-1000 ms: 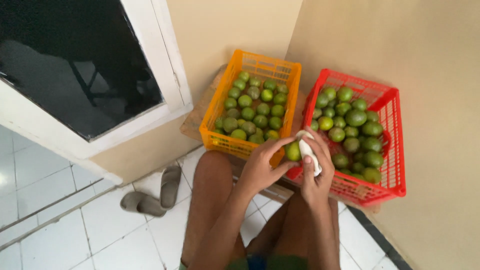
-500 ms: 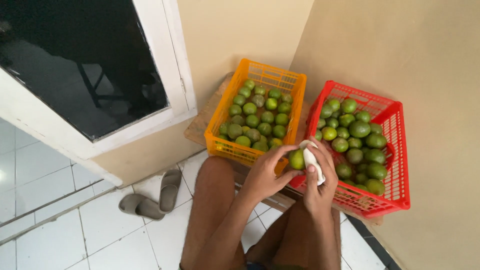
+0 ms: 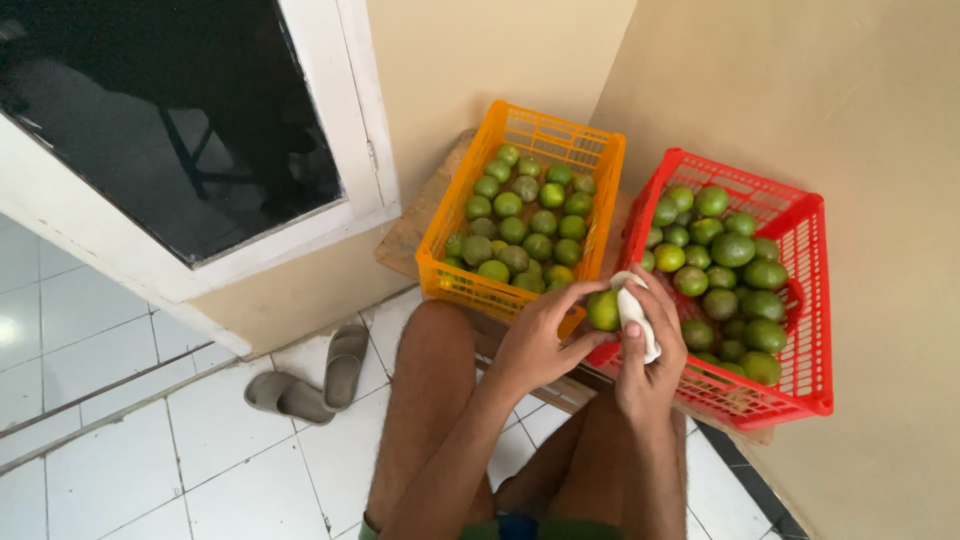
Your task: The person sits and wipes green limes with a white cloth. They pick limes from a yellow crate, wipe them, and place them into a red crate, repeating the process for several limes.
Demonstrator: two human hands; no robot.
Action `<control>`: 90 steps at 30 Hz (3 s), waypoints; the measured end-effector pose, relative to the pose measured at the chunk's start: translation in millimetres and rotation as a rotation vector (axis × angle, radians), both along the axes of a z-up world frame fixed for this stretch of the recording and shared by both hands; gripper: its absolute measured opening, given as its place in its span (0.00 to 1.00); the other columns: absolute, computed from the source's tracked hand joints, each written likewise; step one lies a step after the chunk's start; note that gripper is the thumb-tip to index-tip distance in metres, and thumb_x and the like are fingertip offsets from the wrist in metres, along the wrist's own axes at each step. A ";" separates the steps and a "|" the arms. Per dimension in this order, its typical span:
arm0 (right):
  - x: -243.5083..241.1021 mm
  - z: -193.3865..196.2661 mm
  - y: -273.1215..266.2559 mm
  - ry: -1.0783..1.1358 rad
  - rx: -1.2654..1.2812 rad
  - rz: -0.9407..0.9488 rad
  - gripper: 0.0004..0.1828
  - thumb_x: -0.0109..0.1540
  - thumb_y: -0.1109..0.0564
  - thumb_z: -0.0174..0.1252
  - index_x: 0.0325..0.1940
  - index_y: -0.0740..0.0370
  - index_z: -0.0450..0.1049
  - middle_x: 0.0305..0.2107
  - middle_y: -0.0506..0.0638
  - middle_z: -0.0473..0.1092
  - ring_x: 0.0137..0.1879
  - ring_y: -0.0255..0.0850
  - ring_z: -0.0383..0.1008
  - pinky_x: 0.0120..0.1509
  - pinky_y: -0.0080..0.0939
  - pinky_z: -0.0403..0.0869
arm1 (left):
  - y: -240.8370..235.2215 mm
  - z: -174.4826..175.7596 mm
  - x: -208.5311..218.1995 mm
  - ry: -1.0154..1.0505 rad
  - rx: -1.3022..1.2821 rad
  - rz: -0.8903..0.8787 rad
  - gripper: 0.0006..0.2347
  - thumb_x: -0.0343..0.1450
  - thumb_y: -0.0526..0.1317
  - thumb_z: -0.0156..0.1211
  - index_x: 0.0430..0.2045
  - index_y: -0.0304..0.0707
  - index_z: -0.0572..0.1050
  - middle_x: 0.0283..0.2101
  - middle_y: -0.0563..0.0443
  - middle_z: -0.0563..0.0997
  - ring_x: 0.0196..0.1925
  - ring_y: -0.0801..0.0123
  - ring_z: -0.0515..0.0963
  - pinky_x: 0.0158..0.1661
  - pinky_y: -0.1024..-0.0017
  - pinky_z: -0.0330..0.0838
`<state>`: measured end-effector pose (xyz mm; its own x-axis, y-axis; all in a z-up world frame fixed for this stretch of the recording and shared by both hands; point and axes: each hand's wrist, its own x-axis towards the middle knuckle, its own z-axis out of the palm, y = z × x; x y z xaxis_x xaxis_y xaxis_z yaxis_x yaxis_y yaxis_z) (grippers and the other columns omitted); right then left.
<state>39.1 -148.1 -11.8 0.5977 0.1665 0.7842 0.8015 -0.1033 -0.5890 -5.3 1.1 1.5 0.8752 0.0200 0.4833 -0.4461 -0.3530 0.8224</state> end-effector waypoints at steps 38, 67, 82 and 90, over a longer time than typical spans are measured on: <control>-5.0 11.0 1.1 0.014 -0.042 -0.003 0.23 0.73 0.49 0.43 0.63 0.68 0.71 0.62 0.70 0.65 0.68 0.65 0.67 0.70 0.68 0.63 | -1.5 -21.1 13.8 -0.120 0.078 0.048 0.21 0.71 0.39 0.67 0.60 0.44 0.72 0.57 0.45 0.79 0.63 0.48 0.76 0.71 0.31 0.39; -29.5 41.5 2.1 -0.125 0.092 -0.217 0.20 0.71 0.52 0.46 0.57 0.69 0.74 0.59 0.70 0.68 0.66 0.67 0.70 0.70 0.67 0.67 | -6.3 1.8 5.4 -0.207 -0.043 -0.051 0.23 0.70 0.27 0.61 0.61 0.42 0.71 0.57 0.45 0.79 0.62 0.49 0.77 0.72 0.42 0.47; -14.5 23.3 3.1 -0.234 0.035 -0.281 0.21 0.72 0.50 0.47 0.54 0.69 0.76 0.55 0.71 0.71 0.60 0.67 0.75 0.64 0.61 0.72 | -1.7 18.5 -9.6 -0.303 0.094 -0.024 0.24 0.69 0.31 0.67 0.63 0.41 0.71 0.58 0.43 0.79 0.61 0.52 0.78 0.71 0.45 0.56; -26.8 42.6 7.0 -0.170 0.079 -0.145 0.19 0.73 0.54 0.44 0.54 0.72 0.73 0.54 0.73 0.70 0.61 0.69 0.73 0.63 0.68 0.71 | -0.4 15.5 -7.0 -0.194 0.051 -0.065 0.23 0.70 0.33 0.67 0.62 0.38 0.71 0.56 0.39 0.79 0.61 0.46 0.78 0.69 0.44 0.59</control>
<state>12.2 -141.1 30.8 0.4694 0.0221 0.8827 0.8698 -0.1836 -0.4580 -12.3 0.7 17.0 0.7645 -0.0623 0.6417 -0.6174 -0.3569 0.7010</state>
